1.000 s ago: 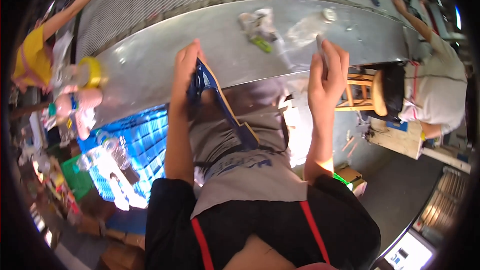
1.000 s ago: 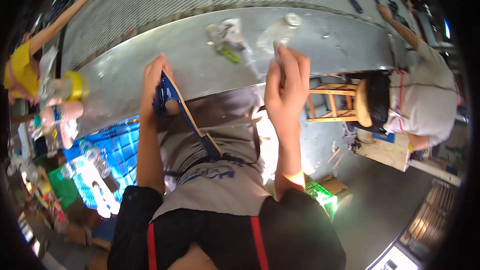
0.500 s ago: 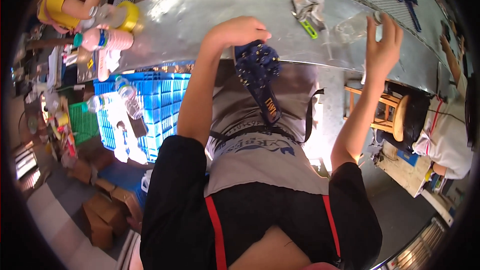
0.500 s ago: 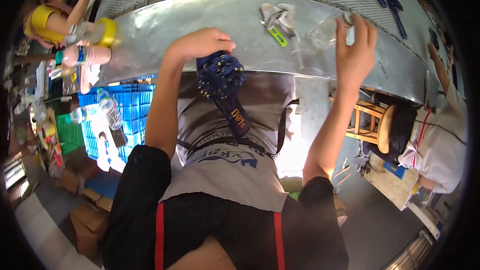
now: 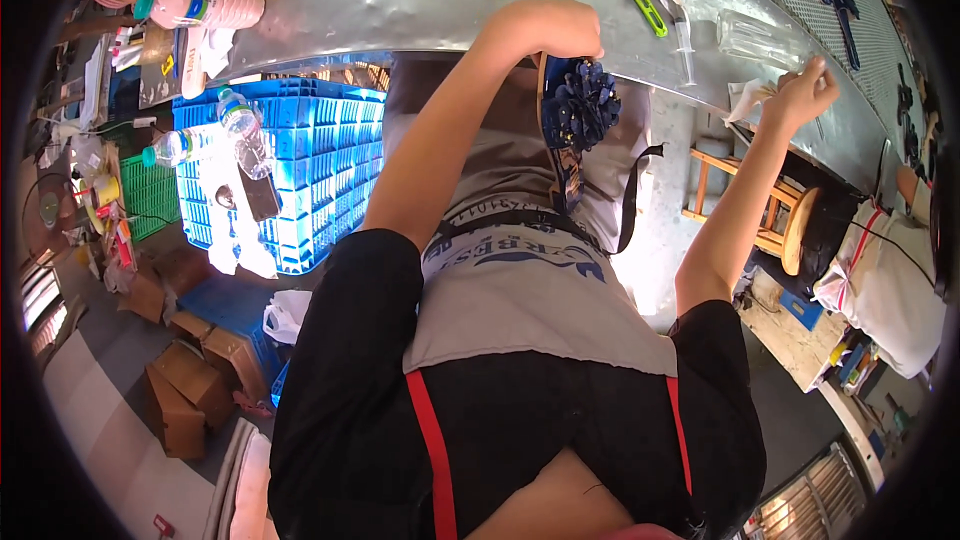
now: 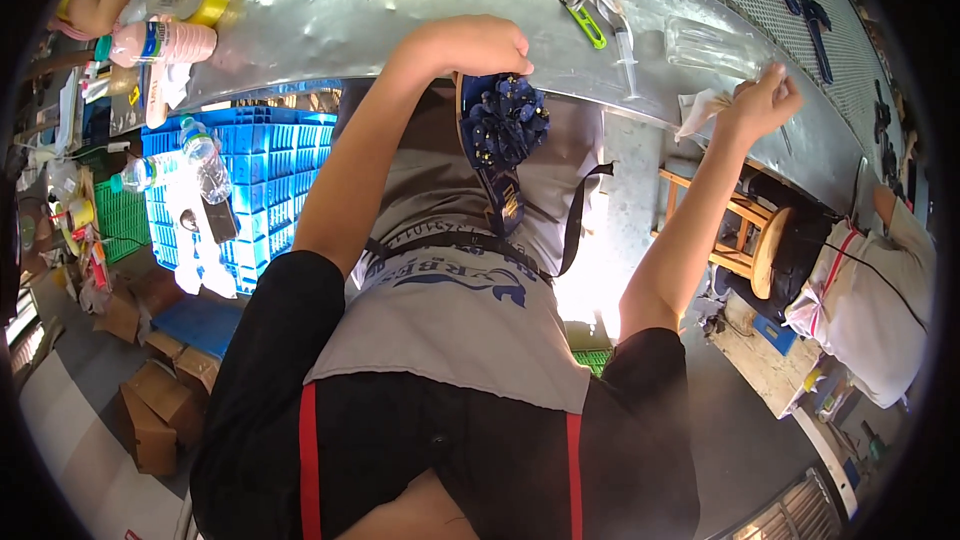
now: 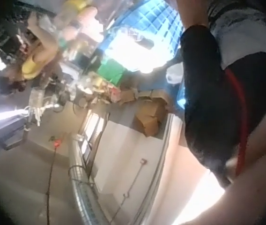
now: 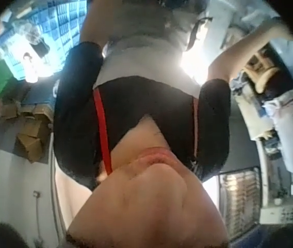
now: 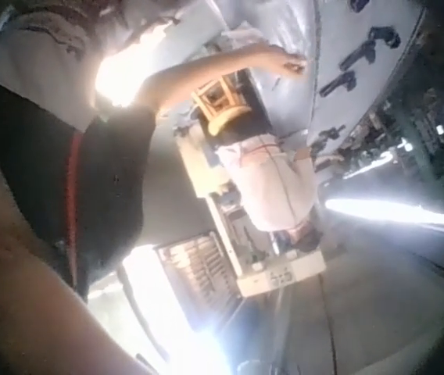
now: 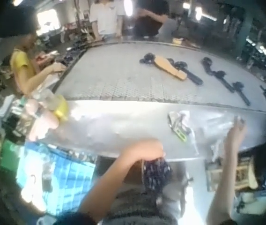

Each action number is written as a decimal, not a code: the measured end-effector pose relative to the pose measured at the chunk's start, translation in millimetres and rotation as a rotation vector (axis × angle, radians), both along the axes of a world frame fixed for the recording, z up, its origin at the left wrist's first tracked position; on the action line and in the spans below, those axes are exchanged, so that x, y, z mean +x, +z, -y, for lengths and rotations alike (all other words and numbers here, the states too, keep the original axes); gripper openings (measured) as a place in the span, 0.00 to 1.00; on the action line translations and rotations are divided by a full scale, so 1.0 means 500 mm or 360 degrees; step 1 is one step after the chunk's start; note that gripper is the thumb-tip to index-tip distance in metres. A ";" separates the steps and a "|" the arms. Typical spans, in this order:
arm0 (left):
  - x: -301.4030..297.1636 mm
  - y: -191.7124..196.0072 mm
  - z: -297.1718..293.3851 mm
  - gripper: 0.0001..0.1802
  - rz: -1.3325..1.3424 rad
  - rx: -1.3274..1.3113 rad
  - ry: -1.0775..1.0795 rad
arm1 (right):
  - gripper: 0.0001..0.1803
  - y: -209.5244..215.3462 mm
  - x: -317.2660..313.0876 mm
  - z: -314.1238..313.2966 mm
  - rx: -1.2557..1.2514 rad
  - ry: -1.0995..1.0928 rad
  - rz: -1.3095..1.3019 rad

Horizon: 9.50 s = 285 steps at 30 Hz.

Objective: Cleaning and inspecting blue sandals on a factory production line.

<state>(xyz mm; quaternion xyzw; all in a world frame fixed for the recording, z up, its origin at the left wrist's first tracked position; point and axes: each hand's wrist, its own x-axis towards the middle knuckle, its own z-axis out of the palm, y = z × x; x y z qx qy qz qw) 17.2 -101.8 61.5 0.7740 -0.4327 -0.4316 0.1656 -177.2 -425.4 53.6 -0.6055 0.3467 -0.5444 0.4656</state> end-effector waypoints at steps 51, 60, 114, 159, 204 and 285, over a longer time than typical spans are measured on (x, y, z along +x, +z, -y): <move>-0.127 -0.077 -0.076 0.23 -0.3439 -0.1448 0.1117 | 0.29 0.037 -0.112 -0.463 -0.1552 0.1621 -0.1124; -0.140 -0.067 -0.074 0.28 -0.3336 -0.1665 0.0925 | 0.21 -0.027 -0.134 -0.459 -0.1503 0.1909 -0.1031; 0.025 -0.047 -0.213 0.35 0.1287 -0.1174 0.0877 | 0.30 0.049 0.208 -0.604 -0.1352 0.0925 -0.1960; 0.102 -0.039 -0.272 0.26 0.0825 -0.1283 0.0314 | 0.26 0.106 0.215 -0.515 -0.1552 0.1588 -0.1914; -0.168 0.011 -0.364 0.11 0.0438 -0.1393 0.1104 | 0.15 0.004 -0.116 -0.493 0.0481 0.1351 -0.0955; -0.226 0.086 -0.217 0.13 -0.0410 -0.0957 0.0712 | 0.17 0.106 -0.135 -0.529 0.1334 0.1953 -0.0509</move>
